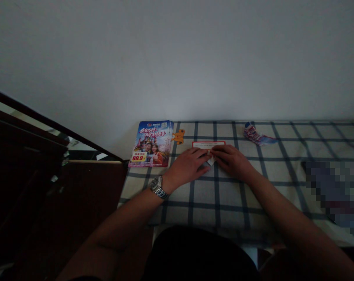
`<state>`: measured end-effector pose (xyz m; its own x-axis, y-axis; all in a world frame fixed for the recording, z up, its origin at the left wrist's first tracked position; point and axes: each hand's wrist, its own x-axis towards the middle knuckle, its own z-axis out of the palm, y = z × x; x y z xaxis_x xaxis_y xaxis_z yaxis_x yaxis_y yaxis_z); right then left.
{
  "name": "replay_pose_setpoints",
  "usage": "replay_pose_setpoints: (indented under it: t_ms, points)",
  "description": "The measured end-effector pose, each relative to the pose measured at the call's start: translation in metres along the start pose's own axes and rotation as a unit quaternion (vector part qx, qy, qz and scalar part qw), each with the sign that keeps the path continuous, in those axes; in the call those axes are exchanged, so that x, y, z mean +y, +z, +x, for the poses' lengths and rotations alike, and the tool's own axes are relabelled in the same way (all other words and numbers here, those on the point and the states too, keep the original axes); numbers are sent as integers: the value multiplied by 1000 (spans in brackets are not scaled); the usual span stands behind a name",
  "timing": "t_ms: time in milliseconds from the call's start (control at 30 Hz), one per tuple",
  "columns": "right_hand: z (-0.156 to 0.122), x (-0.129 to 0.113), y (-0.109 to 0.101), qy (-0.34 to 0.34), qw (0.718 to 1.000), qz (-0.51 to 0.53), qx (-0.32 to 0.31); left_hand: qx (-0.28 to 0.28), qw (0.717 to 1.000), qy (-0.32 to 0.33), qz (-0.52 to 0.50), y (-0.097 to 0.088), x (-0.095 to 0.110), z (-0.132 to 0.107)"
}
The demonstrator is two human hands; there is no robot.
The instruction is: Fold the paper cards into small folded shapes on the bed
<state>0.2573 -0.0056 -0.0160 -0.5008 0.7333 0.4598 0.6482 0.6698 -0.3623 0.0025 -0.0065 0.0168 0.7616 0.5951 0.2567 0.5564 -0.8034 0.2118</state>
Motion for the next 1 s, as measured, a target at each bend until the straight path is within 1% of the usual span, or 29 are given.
replay_pose_setpoints:
  t_ms: [133,367,567,800,1000]
  points:
    - [0,0,-2,-7,1000,-24,-14,-5,1000,3,1,-2,1,0]
    - [-2,0,-5,-8,999,-32,-33,-1,1000,3,-11,-1,2,-1]
    - [0,-1,-6,-2,999,-14,-33,-5,1000,5,-22,0,-1,-2]
    - [1,2,-5,12,999,-34,-24,0,1000,4,-26,2,-2,1]
    - [1,4,-2,9,999,-33,-20,4,1000,-1,-27,4,0,1]
